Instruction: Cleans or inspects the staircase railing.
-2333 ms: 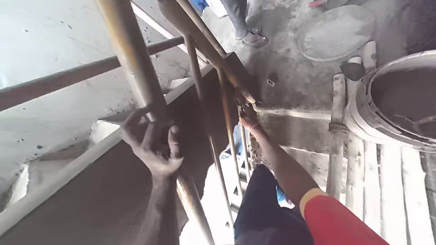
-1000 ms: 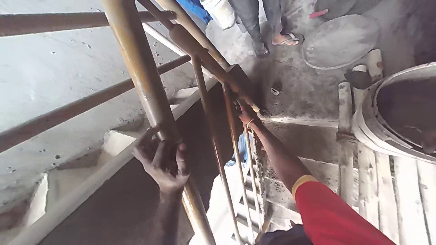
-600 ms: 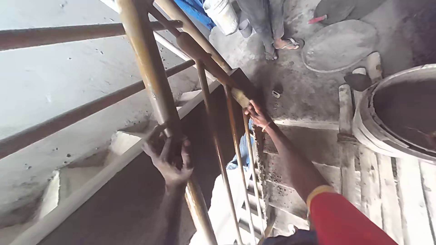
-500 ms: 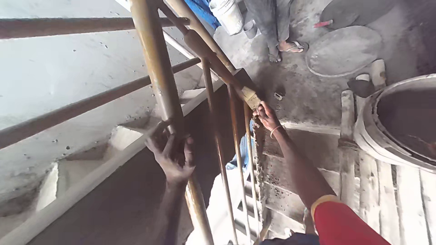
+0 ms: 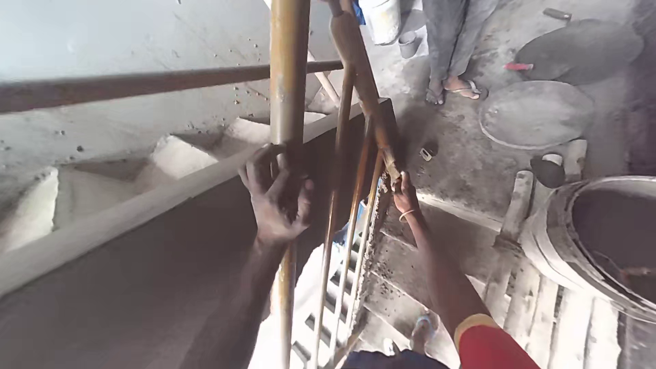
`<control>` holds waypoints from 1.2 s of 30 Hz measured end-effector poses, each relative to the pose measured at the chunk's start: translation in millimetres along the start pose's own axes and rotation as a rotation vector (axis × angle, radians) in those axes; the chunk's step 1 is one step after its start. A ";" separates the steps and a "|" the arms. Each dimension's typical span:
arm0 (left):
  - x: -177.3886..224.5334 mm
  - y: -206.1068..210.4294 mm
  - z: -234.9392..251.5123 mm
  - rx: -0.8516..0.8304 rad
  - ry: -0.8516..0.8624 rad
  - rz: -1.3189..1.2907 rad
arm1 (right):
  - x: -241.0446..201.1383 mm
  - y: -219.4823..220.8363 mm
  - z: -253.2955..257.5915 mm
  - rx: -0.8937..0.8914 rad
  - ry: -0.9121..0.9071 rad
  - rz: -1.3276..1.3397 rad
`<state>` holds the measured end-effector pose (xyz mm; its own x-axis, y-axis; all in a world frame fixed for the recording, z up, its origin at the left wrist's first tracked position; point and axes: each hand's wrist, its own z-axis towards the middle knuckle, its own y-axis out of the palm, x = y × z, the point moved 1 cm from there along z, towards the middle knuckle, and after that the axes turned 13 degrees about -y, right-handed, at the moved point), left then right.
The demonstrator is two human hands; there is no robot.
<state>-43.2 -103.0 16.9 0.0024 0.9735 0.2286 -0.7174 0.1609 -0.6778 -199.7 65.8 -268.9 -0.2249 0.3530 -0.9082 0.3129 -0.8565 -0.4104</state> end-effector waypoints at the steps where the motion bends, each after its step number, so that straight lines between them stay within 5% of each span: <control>1: -0.1 -0.7 -0.3 -0.008 -0.004 0.003 | -4.6 -1.8 4.0 -0.024 -0.050 0.033; 5: 1.4 -1.5 2.4 -0.033 -0.005 -0.024 | -23.2 -5.5 41.9 -0.073 -0.054 0.062; 13: 2.2 -1.5 1.7 -0.011 0.014 -0.035 | -63.6 -14.5 26.4 -0.248 0.159 -0.258; 19: 2.2 -1.0 0.8 -0.025 -0.016 -0.014 | -78.6 -37.4 47.1 0.029 -0.138 -0.143; 28: 2.7 -0.9 0.0 -0.024 -0.026 -0.023 | -93.6 -66.4 13.9 0.247 -0.279 0.050; 31: 2.1 -0.8 0.0 -0.025 -0.026 -0.031 | -104.1 -63.6 31.1 0.136 -0.262 -0.126; 36: 0.6 -1.7 1.6 -0.007 -0.019 -0.052 | -147.9 -90.6 26.1 -0.218 0.052 -0.701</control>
<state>-43.1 -103.0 19.3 0.0267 0.9606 0.2766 -0.7116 0.2126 -0.6697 -218.9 81.4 -95.2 -0.3971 0.8122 -0.4273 0.2892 -0.3311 -0.8982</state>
